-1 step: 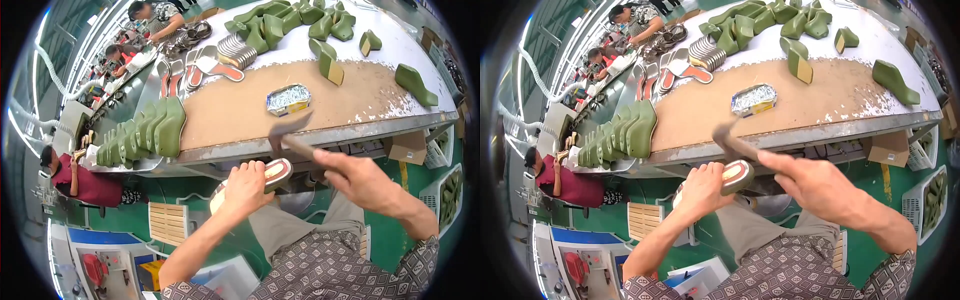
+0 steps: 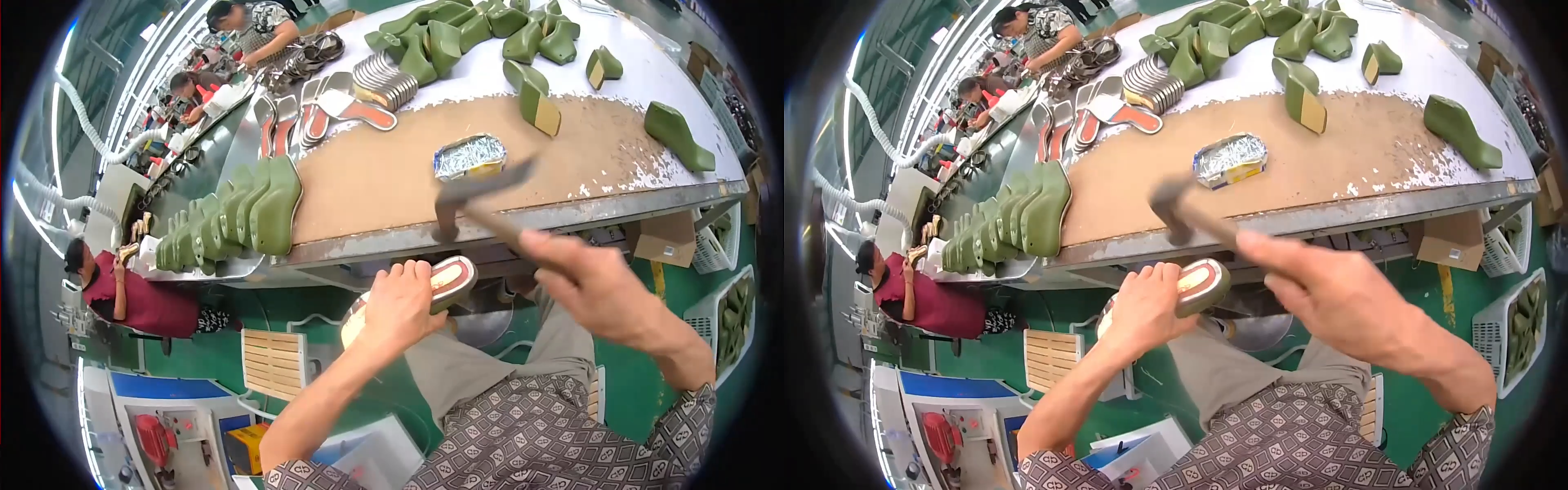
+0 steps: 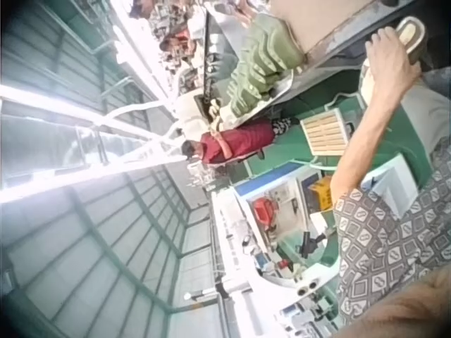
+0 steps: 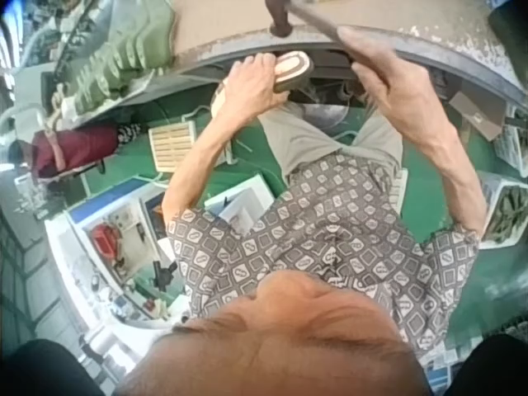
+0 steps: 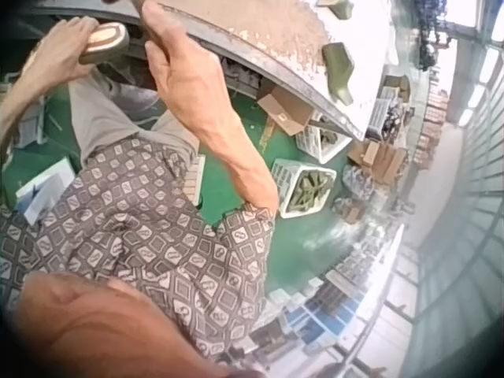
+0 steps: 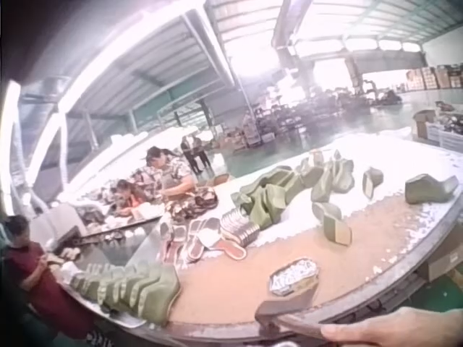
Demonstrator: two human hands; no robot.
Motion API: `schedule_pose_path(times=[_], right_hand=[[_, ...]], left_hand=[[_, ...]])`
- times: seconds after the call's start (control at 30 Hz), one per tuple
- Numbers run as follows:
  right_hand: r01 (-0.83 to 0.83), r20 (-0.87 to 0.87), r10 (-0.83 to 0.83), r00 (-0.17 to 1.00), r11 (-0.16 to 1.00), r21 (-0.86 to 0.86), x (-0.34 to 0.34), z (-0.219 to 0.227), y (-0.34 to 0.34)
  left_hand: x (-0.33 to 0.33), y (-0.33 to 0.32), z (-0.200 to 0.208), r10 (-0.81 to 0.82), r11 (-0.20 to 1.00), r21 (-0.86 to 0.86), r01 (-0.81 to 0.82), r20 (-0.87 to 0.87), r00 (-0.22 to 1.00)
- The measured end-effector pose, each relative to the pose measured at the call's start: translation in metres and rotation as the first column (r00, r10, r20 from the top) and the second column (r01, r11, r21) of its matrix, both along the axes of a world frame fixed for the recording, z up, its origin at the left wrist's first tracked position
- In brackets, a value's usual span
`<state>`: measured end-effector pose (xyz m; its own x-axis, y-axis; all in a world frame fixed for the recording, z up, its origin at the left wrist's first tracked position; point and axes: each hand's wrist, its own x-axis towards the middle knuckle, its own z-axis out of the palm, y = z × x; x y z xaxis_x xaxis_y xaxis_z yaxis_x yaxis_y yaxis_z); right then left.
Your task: Using a hammer to secure soles to green plastic shoe lasts in a factory environment.
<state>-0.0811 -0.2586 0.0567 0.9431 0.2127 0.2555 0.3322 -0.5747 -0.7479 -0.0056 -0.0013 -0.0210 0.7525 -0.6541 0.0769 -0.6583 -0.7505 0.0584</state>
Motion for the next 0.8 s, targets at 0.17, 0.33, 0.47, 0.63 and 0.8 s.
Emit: schedule_pose_path(times=[0.17, 0.33, 0.47, 0.63, 0.8], right_hand=[[0.13, 0.525, -0.112, 0.844, 0.991, 0.002, -0.028, -0.031, -0.04], [-0.035, -0.251, 0.009, 0.968, 0.995, -0.098, -0.009, -0.029, 0.001], [0.025, -0.041, -0.018, 0.999, 0.987, 0.157, -0.016, -0.017, -0.002], [0.224, 0.046, -0.247, 0.968, 0.933, 0.282, -0.036, -0.07, 0.01], [0.231, -0.461, -0.027, 0.887, 0.89, 0.393, -0.03, -0.055, 0.015]], left_hand=[[-0.003, -0.004, 0.001, 0.0, 1.0, -0.011, 0.0, 0.01, 1.0], [-0.001, 0.002, 0.001, 0.005, 1.0, 0.018, -0.004, -0.068, 0.998], [-0.004, 0.003, 0.002, 0.052, 0.999, 0.02, -0.051, -0.06, 0.997], [-0.002, -0.006, 0.004, 0.031, 1.0, 0.001, -0.031, -0.035, 0.999], [-0.002, -0.002, 0.004, 0.073, 0.997, -0.02, -0.075, -0.087, 0.994]])
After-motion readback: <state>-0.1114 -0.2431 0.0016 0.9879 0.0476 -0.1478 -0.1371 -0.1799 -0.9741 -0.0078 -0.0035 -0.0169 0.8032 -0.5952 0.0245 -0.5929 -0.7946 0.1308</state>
